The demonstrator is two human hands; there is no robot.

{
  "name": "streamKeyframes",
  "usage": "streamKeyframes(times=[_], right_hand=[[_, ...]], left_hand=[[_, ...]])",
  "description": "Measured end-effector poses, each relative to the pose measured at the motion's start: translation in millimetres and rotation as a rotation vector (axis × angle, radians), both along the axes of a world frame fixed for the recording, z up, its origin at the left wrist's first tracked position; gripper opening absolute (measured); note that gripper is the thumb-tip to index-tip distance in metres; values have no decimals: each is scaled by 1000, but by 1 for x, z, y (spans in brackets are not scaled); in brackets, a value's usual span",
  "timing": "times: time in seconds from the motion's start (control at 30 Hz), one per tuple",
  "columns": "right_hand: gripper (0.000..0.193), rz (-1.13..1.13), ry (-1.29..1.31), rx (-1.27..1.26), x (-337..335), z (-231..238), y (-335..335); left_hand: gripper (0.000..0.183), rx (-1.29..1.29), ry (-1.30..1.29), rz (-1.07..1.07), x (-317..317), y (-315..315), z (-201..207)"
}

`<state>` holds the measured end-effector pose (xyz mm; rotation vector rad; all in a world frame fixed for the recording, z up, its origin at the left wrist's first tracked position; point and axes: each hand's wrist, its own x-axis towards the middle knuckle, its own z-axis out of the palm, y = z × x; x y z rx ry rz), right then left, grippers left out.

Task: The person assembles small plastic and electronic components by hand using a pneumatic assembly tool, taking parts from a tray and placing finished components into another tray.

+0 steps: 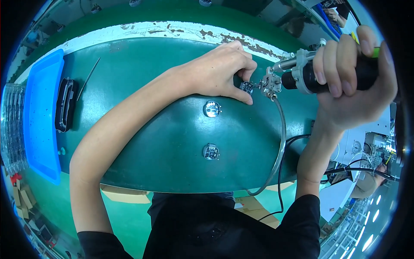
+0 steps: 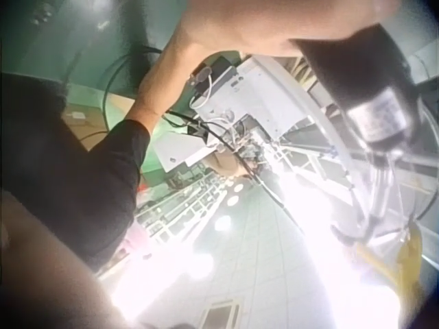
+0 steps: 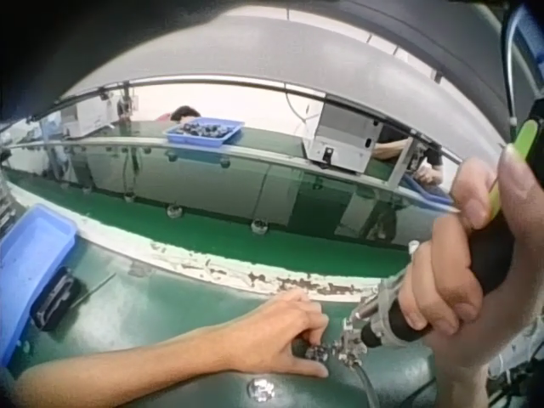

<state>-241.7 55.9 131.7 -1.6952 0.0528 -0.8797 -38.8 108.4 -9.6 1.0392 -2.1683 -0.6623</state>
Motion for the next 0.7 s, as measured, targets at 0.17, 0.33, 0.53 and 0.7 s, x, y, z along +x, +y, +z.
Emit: streamKeyframes(times=[0.17, 0.33, 0.53, 0.7], right_hand=[[35, -57, -38, 60, 7, -3, 5], [40, 66, -108, 0, -38, 37, 13], [33, -239, -148, -49, -19, 41, 26], [31, -607, -134, 20, 9, 29, 29]], left_hand=[[43, 36, -45, 15, 4, 5, 3], [58, -90, -271, 55, 20, 26, 23], [66, 19, -229, 543, 53, -40, 51], [60, -56, -262, 842, 61, -107, -1]])
